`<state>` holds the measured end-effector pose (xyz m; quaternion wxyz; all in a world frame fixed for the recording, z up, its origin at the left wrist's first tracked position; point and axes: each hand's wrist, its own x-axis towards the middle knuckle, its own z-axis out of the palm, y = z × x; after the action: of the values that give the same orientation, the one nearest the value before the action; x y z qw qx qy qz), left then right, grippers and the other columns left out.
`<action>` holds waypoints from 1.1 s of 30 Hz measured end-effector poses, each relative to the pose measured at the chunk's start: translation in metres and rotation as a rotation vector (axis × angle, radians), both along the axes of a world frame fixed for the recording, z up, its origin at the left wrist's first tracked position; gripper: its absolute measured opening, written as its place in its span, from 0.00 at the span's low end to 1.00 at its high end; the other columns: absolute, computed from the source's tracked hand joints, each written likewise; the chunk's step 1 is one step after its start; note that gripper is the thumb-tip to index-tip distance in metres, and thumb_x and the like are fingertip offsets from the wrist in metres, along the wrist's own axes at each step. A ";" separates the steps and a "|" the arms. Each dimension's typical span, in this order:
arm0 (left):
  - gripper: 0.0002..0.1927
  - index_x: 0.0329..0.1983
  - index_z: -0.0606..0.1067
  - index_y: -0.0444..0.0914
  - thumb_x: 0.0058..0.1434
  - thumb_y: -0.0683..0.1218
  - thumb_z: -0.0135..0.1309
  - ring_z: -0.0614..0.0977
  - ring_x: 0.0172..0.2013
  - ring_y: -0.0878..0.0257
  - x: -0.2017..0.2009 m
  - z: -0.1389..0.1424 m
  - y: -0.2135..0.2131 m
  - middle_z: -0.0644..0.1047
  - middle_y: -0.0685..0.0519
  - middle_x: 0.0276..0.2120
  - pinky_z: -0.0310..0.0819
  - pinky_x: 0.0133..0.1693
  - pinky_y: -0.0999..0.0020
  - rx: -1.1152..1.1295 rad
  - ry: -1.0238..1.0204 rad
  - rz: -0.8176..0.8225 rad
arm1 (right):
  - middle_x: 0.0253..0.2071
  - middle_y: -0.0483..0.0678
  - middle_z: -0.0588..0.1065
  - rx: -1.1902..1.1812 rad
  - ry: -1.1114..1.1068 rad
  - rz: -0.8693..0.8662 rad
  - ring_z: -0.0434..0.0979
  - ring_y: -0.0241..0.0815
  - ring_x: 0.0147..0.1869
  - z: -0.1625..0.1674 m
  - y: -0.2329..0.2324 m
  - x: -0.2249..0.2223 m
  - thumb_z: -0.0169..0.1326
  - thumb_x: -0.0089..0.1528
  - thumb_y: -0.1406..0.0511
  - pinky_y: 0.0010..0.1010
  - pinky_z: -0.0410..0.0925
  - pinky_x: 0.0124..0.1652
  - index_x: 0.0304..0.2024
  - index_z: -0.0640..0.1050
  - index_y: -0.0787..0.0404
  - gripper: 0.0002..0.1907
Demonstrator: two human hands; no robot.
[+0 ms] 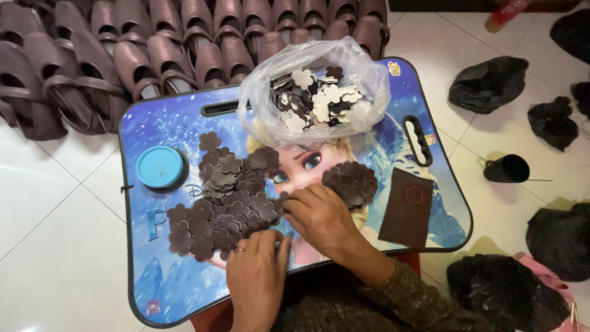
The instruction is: The person sits at a low table and repeatedly picks up small dark flower-shaped pieces, aligns them, and joins them together by hand. They place the joined pieces into a growing pile on the table.
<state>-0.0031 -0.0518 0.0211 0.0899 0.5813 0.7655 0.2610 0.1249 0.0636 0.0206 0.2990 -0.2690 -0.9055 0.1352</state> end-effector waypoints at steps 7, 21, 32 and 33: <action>0.07 0.36 0.78 0.37 0.58 0.45 0.62 0.79 0.34 0.50 -0.008 -0.005 0.005 0.80 0.49 0.33 0.71 0.37 0.57 0.224 -0.154 0.057 | 0.39 0.48 0.80 -0.185 0.200 -0.070 0.78 0.47 0.43 0.007 -0.008 0.007 0.64 0.57 0.70 0.36 0.70 0.44 0.38 0.81 0.63 0.07; 0.07 0.43 0.79 0.36 0.61 0.40 0.61 0.84 0.40 0.54 0.014 0.017 0.012 0.82 0.50 0.38 0.76 0.42 0.63 0.304 -0.450 -0.038 | 0.35 0.48 0.85 -0.821 0.287 -0.193 0.86 0.35 0.38 0.012 -0.023 0.036 0.61 0.58 0.68 0.27 0.76 0.39 0.38 0.84 0.65 0.07; 0.07 0.41 0.80 0.38 0.60 0.41 0.60 0.84 0.39 0.52 0.013 0.026 0.014 0.83 0.50 0.38 0.74 0.43 0.59 0.220 -0.379 -0.109 | 0.30 0.50 0.81 -0.634 0.247 -0.125 0.84 0.43 0.33 0.022 -0.020 0.038 0.61 0.56 0.69 0.32 0.74 0.34 0.33 0.80 0.65 0.05; 0.07 0.41 0.80 0.39 0.60 0.42 0.60 0.84 0.39 0.52 0.013 0.026 0.014 0.83 0.50 0.38 0.74 0.43 0.59 0.233 -0.384 -0.110 | 0.30 0.50 0.80 -0.592 0.247 -0.131 0.83 0.44 0.33 0.023 -0.022 0.038 0.62 0.56 0.69 0.32 0.73 0.34 0.33 0.80 0.65 0.05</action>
<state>0.0101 -0.0381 0.0471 0.1806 0.5682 0.6661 0.4482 0.1629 0.0419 0.0432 0.3237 -0.3837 -0.7644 0.4046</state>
